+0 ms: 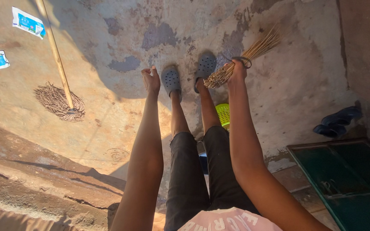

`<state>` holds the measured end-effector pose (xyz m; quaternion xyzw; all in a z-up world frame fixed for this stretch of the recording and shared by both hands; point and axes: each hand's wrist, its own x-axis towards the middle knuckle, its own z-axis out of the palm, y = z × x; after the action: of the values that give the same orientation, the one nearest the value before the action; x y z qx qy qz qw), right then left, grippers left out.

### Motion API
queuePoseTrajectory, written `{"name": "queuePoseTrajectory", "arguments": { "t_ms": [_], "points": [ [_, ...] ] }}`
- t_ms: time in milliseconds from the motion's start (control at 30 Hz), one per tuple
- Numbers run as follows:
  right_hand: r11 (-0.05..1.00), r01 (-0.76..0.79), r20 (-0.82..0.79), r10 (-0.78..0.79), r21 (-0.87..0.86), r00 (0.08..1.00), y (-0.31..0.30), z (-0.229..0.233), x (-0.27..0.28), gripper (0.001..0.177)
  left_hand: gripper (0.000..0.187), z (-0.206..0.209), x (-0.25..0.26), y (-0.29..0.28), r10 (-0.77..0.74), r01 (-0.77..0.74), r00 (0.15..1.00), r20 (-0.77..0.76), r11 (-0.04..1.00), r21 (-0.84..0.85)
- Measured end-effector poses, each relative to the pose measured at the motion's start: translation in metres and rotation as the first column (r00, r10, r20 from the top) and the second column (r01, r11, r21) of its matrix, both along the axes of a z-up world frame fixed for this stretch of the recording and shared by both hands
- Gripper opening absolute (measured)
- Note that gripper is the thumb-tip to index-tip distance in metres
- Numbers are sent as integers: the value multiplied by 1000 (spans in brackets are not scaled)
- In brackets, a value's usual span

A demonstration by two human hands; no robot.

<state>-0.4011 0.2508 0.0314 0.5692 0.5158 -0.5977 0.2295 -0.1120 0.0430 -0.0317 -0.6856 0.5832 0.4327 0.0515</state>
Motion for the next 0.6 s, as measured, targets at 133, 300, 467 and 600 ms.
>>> {"name": "queuePoseTrajectory", "arguments": {
  "t_ms": [133,300,467,600],
  "points": [
    [775,-624,-216,596,-96,773,-47,-24,-32,32,52,-9,-9,16,-34,33,998,-48,999,-27],
    [715,-697,-305,653,-53,693,-34,56,-2,39,54,-14,-19,37,-66,67,998,-15,997,36],
    [972,-232,-167,232,19,958,-46,29,49,42,55,-14,-33,36,-119,118,992,-36,993,-10],
    [958,-240,74,254,-158,964,-107,-9,15,32,54,-23,-27,35,-96,96,995,-25,995,2]
  ]
}}
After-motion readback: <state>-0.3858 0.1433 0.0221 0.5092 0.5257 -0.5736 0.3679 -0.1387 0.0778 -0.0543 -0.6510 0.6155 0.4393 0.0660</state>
